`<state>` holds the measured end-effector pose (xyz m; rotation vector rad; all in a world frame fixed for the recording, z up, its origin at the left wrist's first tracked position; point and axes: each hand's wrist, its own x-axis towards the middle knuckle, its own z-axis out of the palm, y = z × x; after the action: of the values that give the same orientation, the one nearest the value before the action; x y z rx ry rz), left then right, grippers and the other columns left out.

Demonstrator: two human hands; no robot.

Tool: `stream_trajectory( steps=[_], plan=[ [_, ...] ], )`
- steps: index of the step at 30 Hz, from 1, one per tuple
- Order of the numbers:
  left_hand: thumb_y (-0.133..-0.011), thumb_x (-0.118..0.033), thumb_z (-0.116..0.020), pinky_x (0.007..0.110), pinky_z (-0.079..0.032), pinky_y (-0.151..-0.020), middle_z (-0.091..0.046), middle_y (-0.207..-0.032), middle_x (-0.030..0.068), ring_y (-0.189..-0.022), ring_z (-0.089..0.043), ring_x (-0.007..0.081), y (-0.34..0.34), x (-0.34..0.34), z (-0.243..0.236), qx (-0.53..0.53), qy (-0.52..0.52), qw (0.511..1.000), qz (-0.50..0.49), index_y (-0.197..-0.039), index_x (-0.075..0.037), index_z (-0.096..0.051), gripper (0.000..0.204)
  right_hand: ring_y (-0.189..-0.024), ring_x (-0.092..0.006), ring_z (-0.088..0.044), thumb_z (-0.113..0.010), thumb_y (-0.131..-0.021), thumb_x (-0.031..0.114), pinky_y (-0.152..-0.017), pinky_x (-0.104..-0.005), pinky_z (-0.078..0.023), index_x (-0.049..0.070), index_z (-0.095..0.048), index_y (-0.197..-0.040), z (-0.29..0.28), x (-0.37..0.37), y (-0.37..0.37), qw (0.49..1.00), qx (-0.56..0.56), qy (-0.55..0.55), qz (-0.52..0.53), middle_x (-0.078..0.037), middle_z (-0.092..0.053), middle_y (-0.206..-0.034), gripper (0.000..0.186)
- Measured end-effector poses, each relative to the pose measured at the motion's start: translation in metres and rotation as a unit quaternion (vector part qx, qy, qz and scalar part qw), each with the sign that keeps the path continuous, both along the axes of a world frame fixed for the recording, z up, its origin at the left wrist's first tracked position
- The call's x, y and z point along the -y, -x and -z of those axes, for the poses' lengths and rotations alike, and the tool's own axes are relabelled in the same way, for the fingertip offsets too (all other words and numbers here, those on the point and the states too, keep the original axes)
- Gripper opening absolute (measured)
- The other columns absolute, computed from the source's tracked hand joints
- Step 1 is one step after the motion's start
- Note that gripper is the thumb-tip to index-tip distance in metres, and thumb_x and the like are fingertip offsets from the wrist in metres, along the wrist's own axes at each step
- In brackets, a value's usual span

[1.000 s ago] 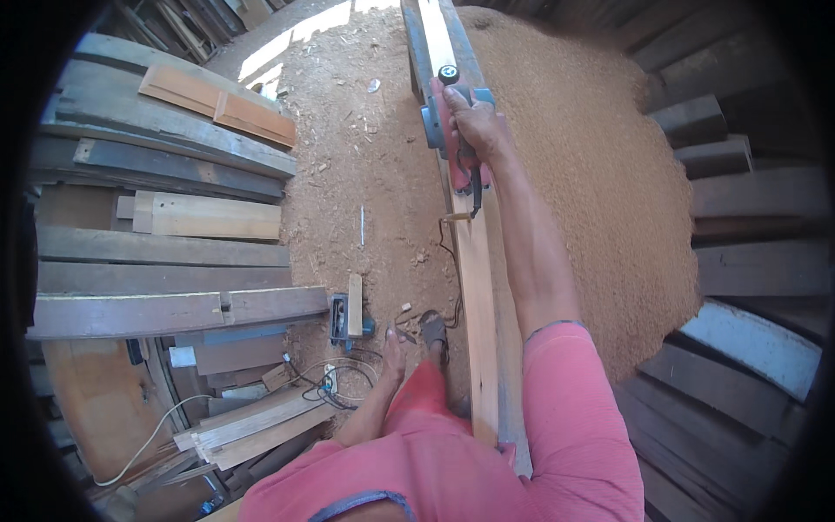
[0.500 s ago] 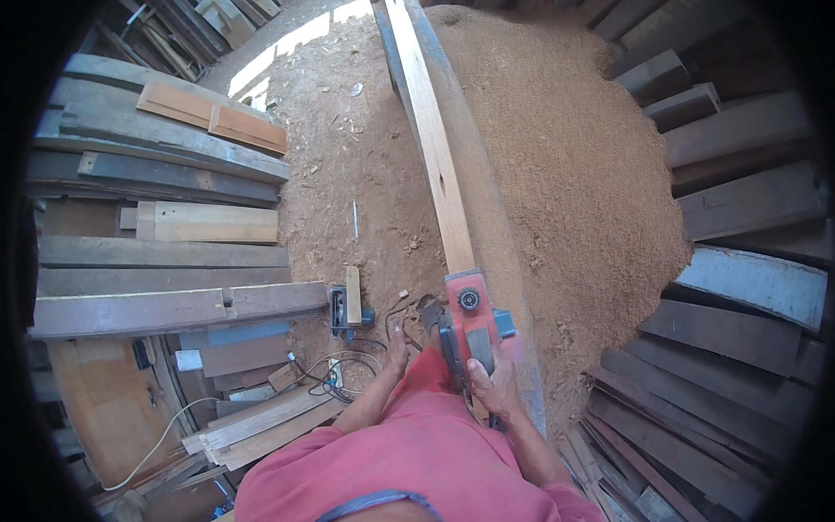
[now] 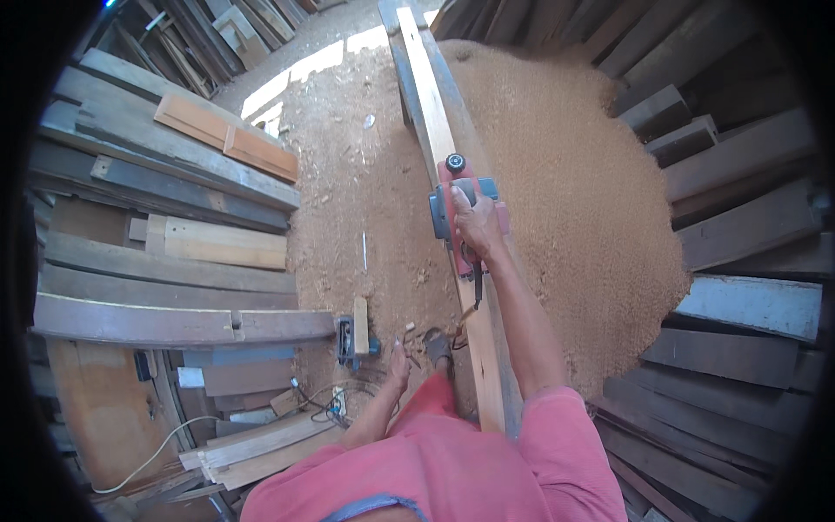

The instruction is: The person planes a wooden beam using a power planer. They check the squareness of the beam by placing a metal square against the edges and measure the wood with a tape measure.

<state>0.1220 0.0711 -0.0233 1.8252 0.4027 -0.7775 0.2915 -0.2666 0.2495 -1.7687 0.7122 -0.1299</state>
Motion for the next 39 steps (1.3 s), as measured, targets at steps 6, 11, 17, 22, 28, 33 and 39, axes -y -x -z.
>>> stream_trajectory(
  steps=[6, 11, 17, 22, 28, 33, 39],
  plan=[
    [-0.108, -0.053, -0.019, 0.038, -0.047, -0.078, -0.061, -0.105, 0.0137, -0.084, -0.055, 0.0179, -0.042, 0.029, -0.019, 0.101, -0.038, 0.99, 0.086, -0.145, -0.005, -0.049, 0.068, -0.056, -0.0095, -0.061, -0.054, -0.101, 0.05, -0.054, -0.0275, -0.05, 0.005, -0.072, -0.1, 0.005, 0.029, -0.024, 0.999, 0.034, -0.023, -0.001, 0.0, -0.063, -0.066, 0.048],
    [-0.107, -0.052, -0.022, 0.043, -0.045, -0.099, -0.059, -0.134, 0.0252, -0.115, -0.06, 0.0366, -0.067, 0.047, -0.045, 0.09, -0.036, 0.977, 0.187, -0.15, -0.005, -0.044, 0.067, -0.055, -0.0063, -0.05, -0.052, -0.105, 0.032, -0.048, -0.0231, -0.042, 0.005, -0.066, -0.12, 0.012, 0.031, 0.113, 0.972, 0.084, -0.21, 0.065, 0.004, -0.055, -0.076, 0.034],
    [-0.106, -0.05, -0.032, 0.042, -0.037, -0.114, -0.052, -0.145, 0.026, -0.137, -0.048, 0.0395, -0.073, 0.1, -0.081, 0.091, -0.01, 0.957, 0.275, -0.144, -0.001, -0.051, 0.064, -0.064, -0.0124, -0.062, -0.063, -0.096, 0.032, -0.055, -0.0299, -0.05, -0.001, -0.066, -0.114, -0.006, 0.017, 0.303, 0.99, -0.076, -0.048, 0.106, -0.006, -0.065, -0.075, 0.038],
    [-0.104, -0.049, -0.041, 0.044, -0.042, -0.109, -0.056, -0.14, 0.0268, -0.13, -0.055, 0.0394, -0.031, 0.123, -0.067, 0.172, 0.039, 0.943, 0.281, -0.147, -0.001, -0.045, 0.065, -0.081, -0.0251, -0.069, -0.068, -0.091, 0.037, -0.074, -0.0389, -0.053, -0.005, -0.067, -0.106, 0.019, -0.02, 0.418, 0.982, -0.149, 0.03, 0.116, -0.017, -0.071, -0.086, 0.045],
    [-0.101, -0.045, -0.05, 0.044, -0.046, -0.105, -0.06, -0.135, 0.0267, -0.125, -0.06, 0.0383, 0.068, 0.121, -0.08, 0.08, 0.019, 0.957, 0.279, -0.155, -0.005, -0.034, 0.069, -0.104, -0.0348, -0.069, -0.071, -0.087, 0.045, -0.09, -0.0413, -0.052, -0.002, -0.068, -0.12, 0.03, -0.065, 0.522, 0.971, -0.229, -0.027, 0.064, -0.025, -0.072, -0.108, 0.057],
    [-0.1, -0.045, -0.054, 0.043, -0.046, -0.105, -0.061, -0.134, 0.0266, -0.124, -0.06, 0.0376, 0.147, 0.107, -0.1, 0.052, -0.009, 0.942, 0.332, -0.157, -0.004, -0.028, 0.074, -0.095, -0.0309, -0.068, -0.069, -0.089, 0.048, -0.084, -0.041, -0.052, 0.001, -0.068, -0.12, 0.09, -0.081, 0.587, 0.965, -0.262, -0.007, 0.02, -0.02, -0.071, -0.1, 0.056],
    [-0.097, -0.043, -0.061, 0.039, -0.052, -0.095, -0.068, -0.122, 0.0226, -0.11, -0.068, 0.0304, 0.169, 0.086, -0.077, 0.055, 0.021, 0.949, 0.31, -0.161, -0.006, -0.016, 0.087, -0.078, -0.0219, -0.069, -0.069, -0.089, 0.043, -0.072, -0.0383, -0.054, 0.0, -0.071, -0.109, 0.112, -0.087, 0.606, 0.971, -0.227, -0.077, 0.025, -0.013, -0.072, -0.086, 0.047]
  ],
)
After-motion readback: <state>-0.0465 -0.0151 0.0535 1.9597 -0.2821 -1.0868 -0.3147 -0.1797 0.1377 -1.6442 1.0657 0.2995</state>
